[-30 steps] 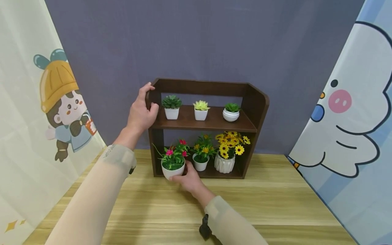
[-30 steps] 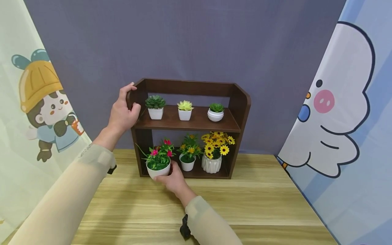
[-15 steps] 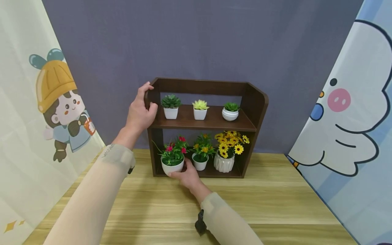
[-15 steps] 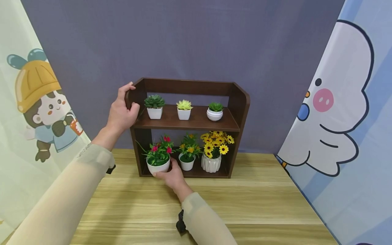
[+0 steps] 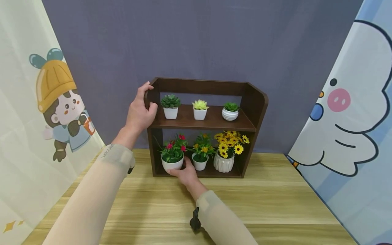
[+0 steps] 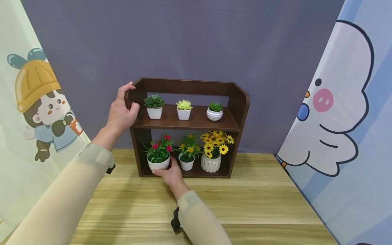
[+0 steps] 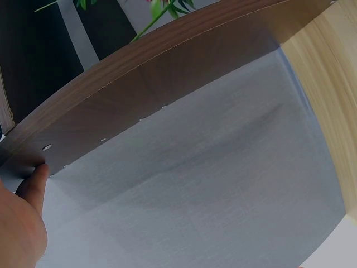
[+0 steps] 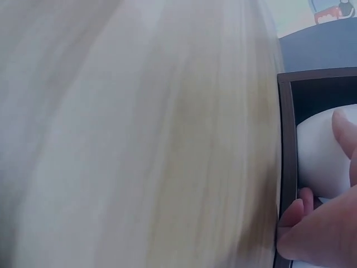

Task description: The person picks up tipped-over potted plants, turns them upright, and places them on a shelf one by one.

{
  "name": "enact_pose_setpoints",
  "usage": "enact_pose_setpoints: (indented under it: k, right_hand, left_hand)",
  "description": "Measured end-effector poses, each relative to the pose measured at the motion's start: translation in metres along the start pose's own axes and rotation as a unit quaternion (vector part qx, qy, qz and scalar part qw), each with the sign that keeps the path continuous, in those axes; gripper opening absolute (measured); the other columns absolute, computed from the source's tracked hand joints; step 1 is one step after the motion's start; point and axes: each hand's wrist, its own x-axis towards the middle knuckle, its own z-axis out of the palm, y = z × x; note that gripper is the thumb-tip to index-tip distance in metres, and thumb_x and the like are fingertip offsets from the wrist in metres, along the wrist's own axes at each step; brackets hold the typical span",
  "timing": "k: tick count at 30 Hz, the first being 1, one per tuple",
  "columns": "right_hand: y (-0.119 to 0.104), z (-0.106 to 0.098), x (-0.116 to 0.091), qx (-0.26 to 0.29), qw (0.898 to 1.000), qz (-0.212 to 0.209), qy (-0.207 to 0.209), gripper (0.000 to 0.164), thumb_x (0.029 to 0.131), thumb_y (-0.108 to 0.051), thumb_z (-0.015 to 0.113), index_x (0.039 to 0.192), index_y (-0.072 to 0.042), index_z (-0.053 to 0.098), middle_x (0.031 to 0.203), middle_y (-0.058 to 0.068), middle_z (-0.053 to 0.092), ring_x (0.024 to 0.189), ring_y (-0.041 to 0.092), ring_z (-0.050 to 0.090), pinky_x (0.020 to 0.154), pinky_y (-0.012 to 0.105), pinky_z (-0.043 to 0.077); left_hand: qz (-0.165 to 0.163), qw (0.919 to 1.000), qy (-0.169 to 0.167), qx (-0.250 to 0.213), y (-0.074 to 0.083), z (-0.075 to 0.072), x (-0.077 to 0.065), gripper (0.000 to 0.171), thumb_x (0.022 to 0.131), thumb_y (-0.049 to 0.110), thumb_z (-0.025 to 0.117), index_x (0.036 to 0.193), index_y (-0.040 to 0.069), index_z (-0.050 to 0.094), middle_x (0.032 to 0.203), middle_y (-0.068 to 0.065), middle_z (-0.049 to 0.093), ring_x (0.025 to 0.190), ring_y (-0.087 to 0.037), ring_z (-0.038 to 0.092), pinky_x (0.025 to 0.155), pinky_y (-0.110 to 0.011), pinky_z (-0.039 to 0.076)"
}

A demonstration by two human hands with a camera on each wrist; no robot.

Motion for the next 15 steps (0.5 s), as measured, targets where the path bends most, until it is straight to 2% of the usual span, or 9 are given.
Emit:
enact_pose_setpoints:
  k: [8,15]
  right_hand:
    - [-0.0069,0.0055,0.0024,-0.005,1.0,0.016,0.016,0.098,0.086,-0.016,0.094,0.168,-0.008,0.041,0.16,0.022,0.057,0.145,0.041,0.056,0.12,0.056,0.046]
    - [-0.0074,0.0084,0.0034,-0.005,1.0,0.024,0.016,0.098,0.088,-0.018,0.093,0.169,-0.009,0.038,0.164,0.022,0.053,0.148,0.041,0.054,0.122,0.056,0.045]
  left_hand:
    - [-0.002,1.0,0.002,-0.006,-0.0006,0.0001,0.0,0.057,0.105,0.009,0.049,0.16,0.022,0.041,0.18,0.002,0.035,0.063,-0.029,0.049,0.066,-0.042,0.04]
    - [-0.003,0.9999,-0.002,-0.01,-0.0007,0.0012,0.0001,0.058,0.104,0.007,0.05,0.16,0.021,0.04,0.181,0.001,0.035,0.069,-0.033,0.052,0.069,-0.044,0.04]
